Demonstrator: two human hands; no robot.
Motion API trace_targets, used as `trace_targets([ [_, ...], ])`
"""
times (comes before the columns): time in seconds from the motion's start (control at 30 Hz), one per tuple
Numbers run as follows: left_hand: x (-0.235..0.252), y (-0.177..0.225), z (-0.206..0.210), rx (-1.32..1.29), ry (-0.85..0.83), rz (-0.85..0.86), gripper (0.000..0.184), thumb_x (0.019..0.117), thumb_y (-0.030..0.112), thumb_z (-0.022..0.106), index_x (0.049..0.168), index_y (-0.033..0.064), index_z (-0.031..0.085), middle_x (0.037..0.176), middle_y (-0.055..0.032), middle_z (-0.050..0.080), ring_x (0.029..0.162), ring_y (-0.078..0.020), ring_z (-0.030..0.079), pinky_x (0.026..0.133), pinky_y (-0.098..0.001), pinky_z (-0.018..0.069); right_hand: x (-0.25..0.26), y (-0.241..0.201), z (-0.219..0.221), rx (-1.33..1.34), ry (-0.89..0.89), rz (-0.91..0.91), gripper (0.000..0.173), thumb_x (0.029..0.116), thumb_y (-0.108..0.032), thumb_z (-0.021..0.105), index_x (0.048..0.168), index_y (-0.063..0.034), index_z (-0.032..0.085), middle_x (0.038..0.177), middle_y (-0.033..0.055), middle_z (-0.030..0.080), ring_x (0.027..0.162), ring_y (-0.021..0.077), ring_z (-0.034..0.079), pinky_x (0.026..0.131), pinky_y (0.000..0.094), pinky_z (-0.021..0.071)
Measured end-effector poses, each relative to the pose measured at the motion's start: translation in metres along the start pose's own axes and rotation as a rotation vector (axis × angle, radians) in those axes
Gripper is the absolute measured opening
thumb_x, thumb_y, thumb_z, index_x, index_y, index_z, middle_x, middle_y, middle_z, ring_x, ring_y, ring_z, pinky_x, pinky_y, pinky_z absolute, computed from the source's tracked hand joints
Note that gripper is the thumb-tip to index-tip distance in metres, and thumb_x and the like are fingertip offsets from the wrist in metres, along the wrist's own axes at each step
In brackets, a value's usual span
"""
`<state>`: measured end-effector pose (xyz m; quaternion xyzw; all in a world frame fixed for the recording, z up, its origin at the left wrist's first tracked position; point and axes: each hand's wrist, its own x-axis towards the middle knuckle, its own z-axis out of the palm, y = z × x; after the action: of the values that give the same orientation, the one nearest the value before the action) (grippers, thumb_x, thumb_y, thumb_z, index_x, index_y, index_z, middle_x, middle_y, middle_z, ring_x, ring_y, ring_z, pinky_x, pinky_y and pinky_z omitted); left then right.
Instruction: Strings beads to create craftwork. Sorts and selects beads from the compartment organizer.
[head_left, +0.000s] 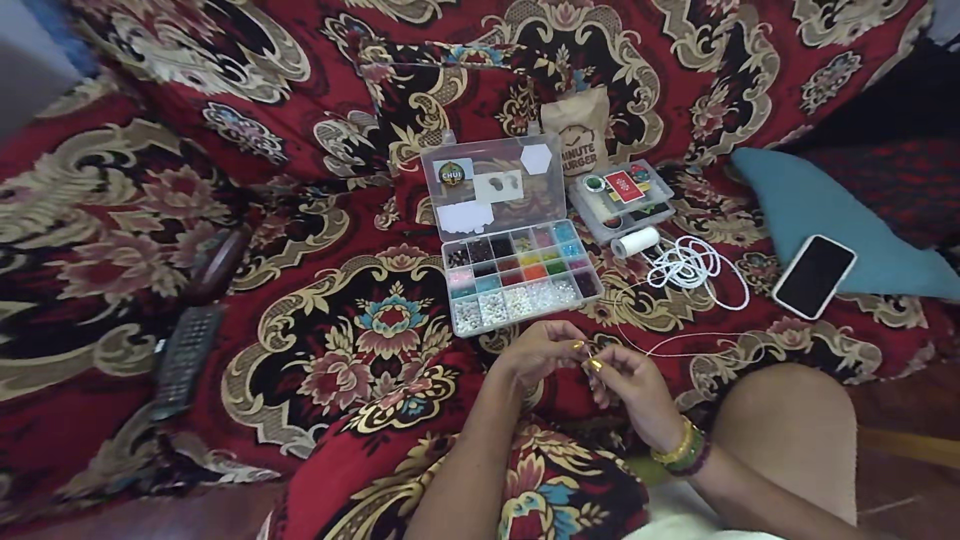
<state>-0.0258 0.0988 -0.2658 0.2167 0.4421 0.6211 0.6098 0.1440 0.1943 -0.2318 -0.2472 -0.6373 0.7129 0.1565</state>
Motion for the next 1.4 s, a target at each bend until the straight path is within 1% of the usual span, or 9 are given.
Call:
trace_targets([
  [0.33,-0.0021,0.0006,0.0011,0.007,0.011,-0.017,0.022,0.0952,-0.002,0.054,0.094,0.0125,0.071,0.083,0.0064,0.073,0.075,-0.0035,0.069,0.074,-0.0227,0.0576,0.0000,-0.0019,-0.0009,-0.055,-0.006,0.000,0.011,0.0958,-0.009,0.059,0.094,-0.0027,0.068,0.074,-0.0017,0.069,0.058,0.0056,0.065,0.055,0.0214,0.0571],
  [0.6,-0.0017,-0.0002,0.0001,-0.003,0.001,0.000,0.022,0.0939,-0.003,0.055,0.091,0.0132,0.071,0.083,0.0055,0.074,0.075,-0.0039,0.069,0.073,-0.0229,0.0577,-0.0007,-0.0007,0.0001,-0.057,0.001,0.009,0.010,0.0954,-0.009,0.060,0.093,-0.0032,0.069,0.073,-0.0019,0.069,0.057,0.0054,0.064,0.055,0.0208,0.0567],
  [0.77,0.0003,-0.0023,-0.0032,0.004,-0.029,0.010,0.021,0.0936,-0.001,0.055,0.089,0.0161,0.067,0.081,0.0069,0.073,0.073,-0.0030,0.068,0.071,-0.0220,0.0565,-0.0010,-0.0010,0.0001,-0.052,-0.003,0.009,0.010,0.0954,-0.008,0.060,0.092,-0.0037,0.068,0.073,-0.0022,0.069,0.056,0.0049,0.064,0.054,0.0203,0.0562],
  [1.07,-0.0007,-0.0018,-0.0022,-0.004,-0.024,0.004,0.023,0.0941,-0.001,0.054,0.090,0.0152,0.070,0.080,0.0070,0.073,0.073,-0.0028,0.068,0.072,-0.0220,0.0569,-0.0020,-0.0006,0.0011,-0.045,-0.006,0.004,0.010,0.0952,-0.009,0.060,0.093,-0.0039,0.068,0.074,-0.0019,0.070,0.057,0.0054,0.064,0.054,0.0205,0.0563],
  [1.2,-0.0007,-0.0008,-0.0015,0.013,-0.031,-0.004,0.022,0.0947,-0.002,0.055,0.090,0.0133,0.071,0.083,0.0052,0.074,0.075,-0.0038,0.069,0.073,-0.0225,0.0577,-0.0028,-0.0003,0.0015,-0.039,-0.011,0.008,0.010,0.0951,-0.009,0.060,0.093,-0.0037,0.068,0.074,-0.0014,0.069,0.057,0.0061,0.064,0.054,0.0213,0.0566],
  [1.4,-0.0029,0.0015,0.0006,0.090,-0.014,0.001,0.020,0.0935,-0.001,0.056,0.090,0.0120,0.071,0.081,0.0061,0.074,0.072,-0.0028,0.068,0.070,-0.0215,0.0570,-0.0035,-0.0006,0.0020,-0.055,-0.015,0.024,0.010,0.0951,-0.009,0.060,0.093,-0.0042,0.068,0.072,-0.0023,0.068,0.057,0.0059,0.064,0.055,0.0218,0.0570],
])
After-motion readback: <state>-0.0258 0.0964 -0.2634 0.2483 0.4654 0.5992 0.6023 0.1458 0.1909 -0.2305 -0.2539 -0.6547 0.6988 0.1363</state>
